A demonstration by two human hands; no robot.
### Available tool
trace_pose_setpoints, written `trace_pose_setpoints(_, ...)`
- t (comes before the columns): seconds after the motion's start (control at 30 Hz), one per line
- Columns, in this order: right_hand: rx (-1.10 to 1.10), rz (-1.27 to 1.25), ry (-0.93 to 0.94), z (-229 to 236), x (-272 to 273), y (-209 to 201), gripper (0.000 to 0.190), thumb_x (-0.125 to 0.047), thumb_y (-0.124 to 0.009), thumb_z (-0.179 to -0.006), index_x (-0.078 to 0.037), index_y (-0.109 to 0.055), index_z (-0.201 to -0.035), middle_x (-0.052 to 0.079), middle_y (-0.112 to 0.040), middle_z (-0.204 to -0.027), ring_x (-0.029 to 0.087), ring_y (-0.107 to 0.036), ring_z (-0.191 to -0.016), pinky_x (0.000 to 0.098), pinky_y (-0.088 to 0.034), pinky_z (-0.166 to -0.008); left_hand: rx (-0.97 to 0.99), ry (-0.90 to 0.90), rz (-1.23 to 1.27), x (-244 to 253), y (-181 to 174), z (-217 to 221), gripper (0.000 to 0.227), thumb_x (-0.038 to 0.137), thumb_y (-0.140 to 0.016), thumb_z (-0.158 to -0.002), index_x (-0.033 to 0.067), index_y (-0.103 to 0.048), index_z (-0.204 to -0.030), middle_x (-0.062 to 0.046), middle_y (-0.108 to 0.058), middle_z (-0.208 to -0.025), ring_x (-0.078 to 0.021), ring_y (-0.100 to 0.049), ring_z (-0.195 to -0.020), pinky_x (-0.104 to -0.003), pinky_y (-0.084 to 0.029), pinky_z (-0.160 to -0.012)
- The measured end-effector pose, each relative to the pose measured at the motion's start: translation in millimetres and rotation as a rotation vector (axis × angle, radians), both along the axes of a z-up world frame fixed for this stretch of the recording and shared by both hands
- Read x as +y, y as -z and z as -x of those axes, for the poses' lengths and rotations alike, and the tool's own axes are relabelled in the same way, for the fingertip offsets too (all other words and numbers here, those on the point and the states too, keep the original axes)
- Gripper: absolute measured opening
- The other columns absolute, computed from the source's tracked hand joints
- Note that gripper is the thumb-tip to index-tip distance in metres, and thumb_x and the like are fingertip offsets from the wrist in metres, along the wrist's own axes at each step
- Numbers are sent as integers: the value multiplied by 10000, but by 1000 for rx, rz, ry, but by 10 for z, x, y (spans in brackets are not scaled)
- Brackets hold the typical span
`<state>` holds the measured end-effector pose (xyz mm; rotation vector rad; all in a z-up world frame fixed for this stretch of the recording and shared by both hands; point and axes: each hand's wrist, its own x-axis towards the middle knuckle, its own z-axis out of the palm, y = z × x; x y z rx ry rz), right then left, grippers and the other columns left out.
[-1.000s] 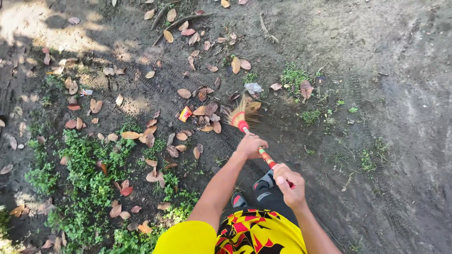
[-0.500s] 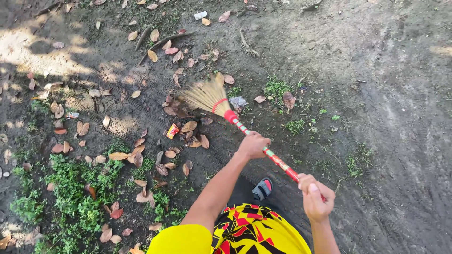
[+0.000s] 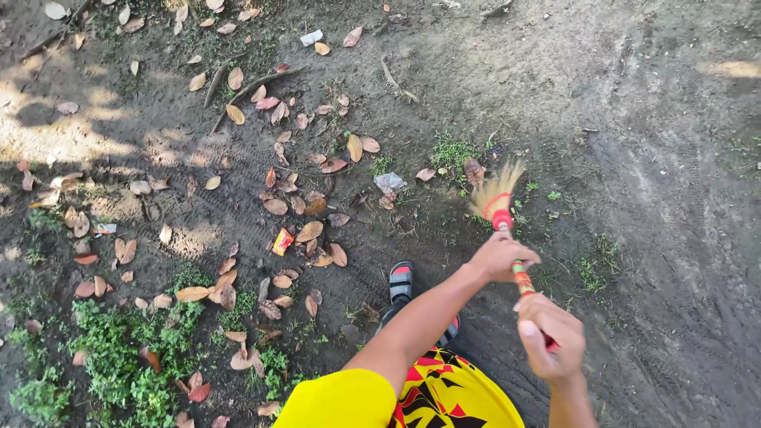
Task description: Sweeping dry leaves and trash from a dirt ground area using a broom.
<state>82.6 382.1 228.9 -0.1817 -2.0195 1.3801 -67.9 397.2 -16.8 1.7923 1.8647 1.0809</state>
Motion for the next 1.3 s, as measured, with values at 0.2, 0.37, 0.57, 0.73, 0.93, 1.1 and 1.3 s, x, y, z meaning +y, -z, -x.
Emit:
trace_pose_setpoints(0.2, 22, 353, 2, 367, -41, 1000, 391, -240, -484, -1066, -30, -521, -737, 66, -556, -748, 204, -540, -743, 430, -482, -850, 199, -119, 410, -752, 516, 761, 184, 304, -729, -703, 300, -741, -887, 15, -739, -784, -228, -721, -813, -472, -429, -851)
trace_pose_setpoints(0.37, 93, 461, -72, 647, -270, 1225, 387, -261, -454, -1090, -55, -498, -766, 90, -569, -794, 235, -562, -830, 482, -476, -970, 228, -189, 535, -1195, 528, 1198, 181, 311, -749, -694, 282, -741, -873, -6, -726, -756, -248, -709, -795, -452, -428, -868)
trace_pose_setpoints(0.57, 264, 587, 114, 437, 16, 1066, 325, -159, -479, -1080, -45, -500, -776, 130, -565, -756, 267, -568, -772, 520, -499, -941, 244, -191, 476, -815, -14, 1115, 175, 328, -763, -672, 266, -745, -834, -17, -730, -733, -241, -716, -766, -428, -416, -879)
trace_pose_setpoints(0.73, 352, 482, 243, 191, 154, 497, 430, -142, -443, -1103, -28, -463, -689, 130, -526, -650, 259, -541, -621, 473, -504, -802, 267, -140, 336, -393, -489, 834, 144, 297, -741, -728, 266, -751, -868, -4, -728, -716, -216, -722, -744, -411, -442, -896)
trace_pose_setpoints(0.93, 159, -2, 45, 650, -32, 38, 237, -121, -520, -958, 20, -545, -769, 104, -588, -719, 245, -585, -637, 456, -534, -725, -25, -139, -14, -214, -489, 839, 282, 238, -760, -733, 230, -692, -1007, 81, -705, -844, -167, -695, -921, -430, -402, -932)
trace_pose_setpoints(1.1, -170, 50, -75, 910, -106, 738, 348, -204, -543, -1036, -7, -546, -748, 65, -573, -748, 222, -574, -719, 389, -545, -867, 132, -159, 178, -569, 330, 1170, 214, 249, -773, -705, 253, -687, -901, 66, -719, -897, -178, -696, -976, -457, -405, -924)
trace_pose_setpoints(1.3, -98, 214, -26, 948, -280, 1067, 471, -328, -464, -1089, -45, -506, -715, 72, -613, -769, 257, -612, -887, 449, -481, -966, 252, -223, 530, -1228, 362, 1495, 193, 300, -794, -699, 233, -693, -849, 4, -724, -868, -227, -697, -947, -502, -415, -916)
